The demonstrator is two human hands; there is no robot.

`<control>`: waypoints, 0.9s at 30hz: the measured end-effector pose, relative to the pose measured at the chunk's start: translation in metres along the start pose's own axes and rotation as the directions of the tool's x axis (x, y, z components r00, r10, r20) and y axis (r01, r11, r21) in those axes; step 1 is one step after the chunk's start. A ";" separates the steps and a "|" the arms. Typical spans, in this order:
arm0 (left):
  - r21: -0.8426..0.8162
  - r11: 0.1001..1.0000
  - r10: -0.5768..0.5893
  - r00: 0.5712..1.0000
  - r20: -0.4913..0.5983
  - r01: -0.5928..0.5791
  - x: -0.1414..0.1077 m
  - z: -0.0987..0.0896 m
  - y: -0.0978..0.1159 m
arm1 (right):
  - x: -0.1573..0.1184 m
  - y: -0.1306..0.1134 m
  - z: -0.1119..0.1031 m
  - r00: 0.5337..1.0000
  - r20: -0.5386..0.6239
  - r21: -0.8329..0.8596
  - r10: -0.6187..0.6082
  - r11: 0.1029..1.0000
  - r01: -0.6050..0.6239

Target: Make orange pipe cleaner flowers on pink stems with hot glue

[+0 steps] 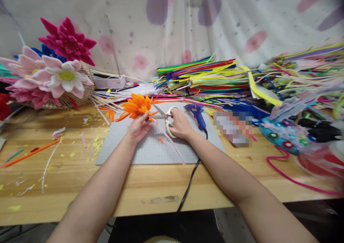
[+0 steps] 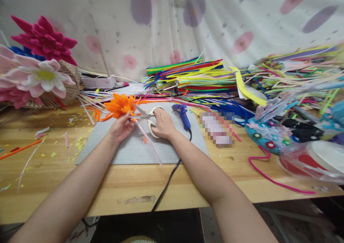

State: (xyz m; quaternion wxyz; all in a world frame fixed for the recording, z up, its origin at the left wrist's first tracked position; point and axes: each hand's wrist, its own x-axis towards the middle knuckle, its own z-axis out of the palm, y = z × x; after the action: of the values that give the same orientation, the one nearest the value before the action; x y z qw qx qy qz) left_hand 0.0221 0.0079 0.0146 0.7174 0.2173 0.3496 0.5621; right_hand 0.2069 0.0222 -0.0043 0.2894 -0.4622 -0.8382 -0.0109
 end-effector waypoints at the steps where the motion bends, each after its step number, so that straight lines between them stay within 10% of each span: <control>1: -0.009 1.000 -0.005 1.000 0.006 0.005 0.000 0.000 0.001 | 0.000 -0.001 0.000 1.000 0.016 0.004 -0.020 1.000 0.020; 27: 0.061 0.993 -0.100 0.995 0.023 0.098 -0.001 0.004 -0.009 | 0.001 -0.010 0.005 0.999 -0.006 -0.070 0.043 0.997 -0.043</control>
State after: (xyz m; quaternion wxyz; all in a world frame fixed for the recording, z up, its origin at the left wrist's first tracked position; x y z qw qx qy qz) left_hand 0.0303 0.0047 0.0114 0.7421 0.2285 0.3673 0.5120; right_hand 0.1958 0.0186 -0.0054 0.2752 -0.4898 -0.8265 -0.0350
